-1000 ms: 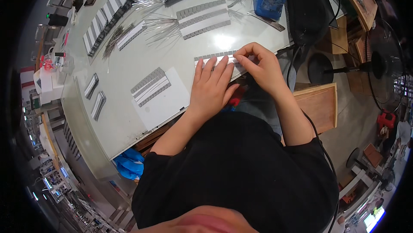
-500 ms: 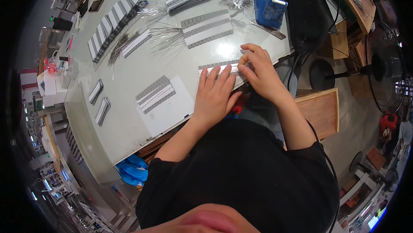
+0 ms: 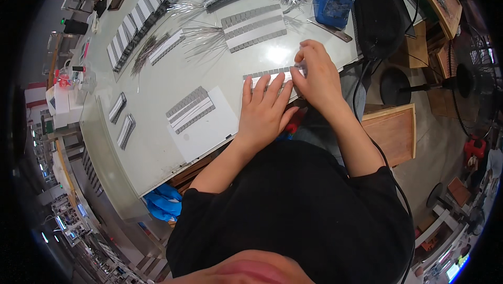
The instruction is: Assembling electronic components by taping ribbon wires to solar cell strips at a workbench.
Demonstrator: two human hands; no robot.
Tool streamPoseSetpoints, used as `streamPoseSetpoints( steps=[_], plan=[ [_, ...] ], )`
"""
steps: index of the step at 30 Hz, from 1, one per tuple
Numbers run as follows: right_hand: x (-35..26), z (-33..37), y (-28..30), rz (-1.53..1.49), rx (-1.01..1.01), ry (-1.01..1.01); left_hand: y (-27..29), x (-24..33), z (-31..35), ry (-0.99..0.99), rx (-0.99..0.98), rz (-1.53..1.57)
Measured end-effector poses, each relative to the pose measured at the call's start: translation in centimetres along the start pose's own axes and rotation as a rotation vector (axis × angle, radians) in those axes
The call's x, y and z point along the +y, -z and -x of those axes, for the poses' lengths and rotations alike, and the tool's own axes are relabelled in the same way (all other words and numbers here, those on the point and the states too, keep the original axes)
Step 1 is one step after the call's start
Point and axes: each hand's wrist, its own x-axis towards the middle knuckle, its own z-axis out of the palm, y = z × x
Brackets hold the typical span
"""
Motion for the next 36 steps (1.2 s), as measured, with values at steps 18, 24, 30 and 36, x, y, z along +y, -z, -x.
streamPoseSetpoints(
  steps=[18, 24, 30, 36],
  plan=[
    [2.6, -1.8, -1.0, -0.469, 0.042, -0.088, 2.6, -1.8, 1.2, 0.059, -0.089, 0.141],
    [-1.2, -7.0, -2.9, 0.002, 0.030, 0.457, 3.3, -2.7, 1.4, 0.026, -0.090, 0.179],
    [-1.4, -8.4, -4.0, 0.167, -0.027, 0.476, 7.3, -3.4, 3.7, 0.092, -0.016, 0.192],
    [0.2, -8.8, -4.6, 0.220, -0.021, 0.528, 11.1, -8.8, 10.0, 0.406, 0.095, -0.102]
  ],
)
